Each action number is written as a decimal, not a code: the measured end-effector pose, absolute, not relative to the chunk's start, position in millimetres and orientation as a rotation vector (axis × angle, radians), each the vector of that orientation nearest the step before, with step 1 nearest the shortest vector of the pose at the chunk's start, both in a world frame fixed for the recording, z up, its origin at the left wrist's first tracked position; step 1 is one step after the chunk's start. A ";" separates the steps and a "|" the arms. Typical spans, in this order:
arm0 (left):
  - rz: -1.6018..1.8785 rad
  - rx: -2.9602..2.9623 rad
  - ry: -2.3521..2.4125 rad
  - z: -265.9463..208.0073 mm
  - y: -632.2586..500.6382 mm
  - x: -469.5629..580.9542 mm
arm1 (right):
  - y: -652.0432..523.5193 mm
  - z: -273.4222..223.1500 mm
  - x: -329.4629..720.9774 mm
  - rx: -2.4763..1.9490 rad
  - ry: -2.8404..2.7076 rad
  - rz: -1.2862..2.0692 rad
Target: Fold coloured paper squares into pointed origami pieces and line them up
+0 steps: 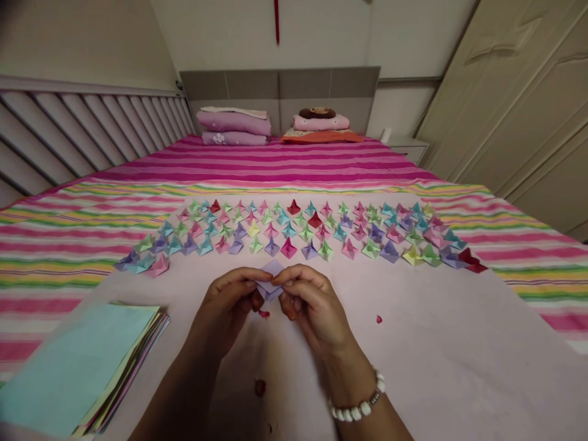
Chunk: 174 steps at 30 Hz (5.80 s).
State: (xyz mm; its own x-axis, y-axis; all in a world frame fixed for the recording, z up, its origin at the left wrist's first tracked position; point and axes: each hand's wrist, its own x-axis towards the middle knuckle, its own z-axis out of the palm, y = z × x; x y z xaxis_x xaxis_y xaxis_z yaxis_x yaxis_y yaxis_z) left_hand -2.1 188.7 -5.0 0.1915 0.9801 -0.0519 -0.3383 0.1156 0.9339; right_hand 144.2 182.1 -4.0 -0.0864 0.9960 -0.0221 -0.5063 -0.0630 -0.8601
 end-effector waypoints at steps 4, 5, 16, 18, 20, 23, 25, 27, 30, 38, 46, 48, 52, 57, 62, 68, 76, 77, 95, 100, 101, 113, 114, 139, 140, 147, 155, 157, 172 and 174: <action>1.156 1.057 0.901 -7.9 189.4 -2.8 | 182.5 -6.2 145.5 -0.780 -0.885 1.483; 1.163 1.087 0.927 -8.2 189.5 -2.8 | 182.4 -7.2 146.1 -0.771 -0.910 1.480; 1.233 1.266 0.942 0.6 184.8 -2.7 | 181.0 -9.6 147.0 -0.881 -1.040 1.254; 1.236 1.280 0.930 1.0 184.0 -1.7 | 180.8 -10.7 146.9 -0.942 -1.078 1.239; 1.241 1.272 0.933 0.5 184.0 -1.2 | 180.1 -11.0 147.2 -0.969 -1.109 1.227; 1.232 1.212 0.929 -1.3 185.8 -1.4 | 179.0 -10.1 147.9 -0.940 -1.121 1.204; 1.188 1.156 0.906 -2.6 187.7 -1.9 | 178.9 -9.1 148.3 -0.916 -1.120 1.200; 1.138 1.116 0.890 -3.6 189.1 -2.1 | 179.3 -8.6 148.6 -0.900 -1.119 1.204; 1.112 1.114 0.927 -3.5 189.1 -1.9 | 180.4 -9.5 148.9 -0.892 -1.118 1.208; 1.135 1.184 1.084 -0.1 188.0 -7.0 | 182.9 -17.3 148.7 -0.926 -1.001 1.201; 1.236 1.173 1.112 0.0 191.3 -4.8 | 184.2 -17.9 150.2 -0.947 -1.069 1.176; 1.225 1.134 1.070 0.3 191.1 -2.5 | 183.9 -17.4 151.0 -0.975 -1.034 1.151; 1.131 1.108 0.983 -3.1 190.9 0.3 | 182.9 -16.6 151.6 -0.998 -0.961 1.118; 1.084 1.034 1.039 -11.7 193.4 1.0 | 182.3 -13.9 149.2 -0.979 -1.028 1.159; 1.051 0.722 0.758 -8.4 194.4 0.5 | 182.7 -13.5 149.2 -0.914 -1.029 1.213; 0.863 0.474 0.577 -4.2 194.3 -1.6 | 186.4 -17.0 150.9 -0.860 -1.005 1.309; 0.716 0.391 0.501 -9.8 192.2 0.6 | 182.2 -10.1 147.9 -0.791 -1.009 1.520; 0.695 0.378 0.495 -9.4 191.5 1.6 | 181.9 -9.8 148.1 -0.792 -1.012 1.533; 1.140 0.776 0.784 -2.5 197.3 -8.4 | 188.0 -12.7 156.2 -0.939 -1.029 1.376; 1.075 0.889 0.838 -2.1 194.1 -7.6 | 185.9 -11.8 153.7 -0.937 -1.075 1.415; 1.059 0.933 0.850 -2.9 193.8 -7.7 | 185.6 -11.6 153.5 -0.933 -1.078 1.414; 1.112 1.200 0.958 -7.3 193.5 -6.6 | 185.1 -10.4 152.6 -0.895 -1.025 1.430; 1.113 1.205 0.959 -7.1 193.2 -6.4 | 185.1 -10.8 152.5 -0.902 -1.030 1.421; 1.139 1.260 0.745 -11.0 192.0 -10.6 | 184.2 -6.8 150.7 -0.825 -0.891 1.396; 1.135 1.250 0.737 -10.7 192.2 -10.7 | 184.4 -7.8 151.3 -0.830 -0.917 1.382; 1.132 1.204 0.861 -2.7 190.3 -7.4 | 183.4 -16.1 156.0 -0.807 -1.163 1.254; 1.183 1.245 0.864 -2.1 193.0 -9.6 | 182.5 -12.7 159.1 -0.704 -1.135 1.414; 1.179 1.255 0.862 -3.3 192.9 -9.8 | 181.8 -11.7 159.2 -0.714 -1.111 1.449; 1.155 1.278 0.951 0.2 190.3 -11.0 | 185.1 -15.5 158.7 -0.830 -1.161 1.272; 1.143 1.294 0.966 1.1 189.8 -11.9 | 185.0 -15.4 158.6 -0.839 -1.156 1.277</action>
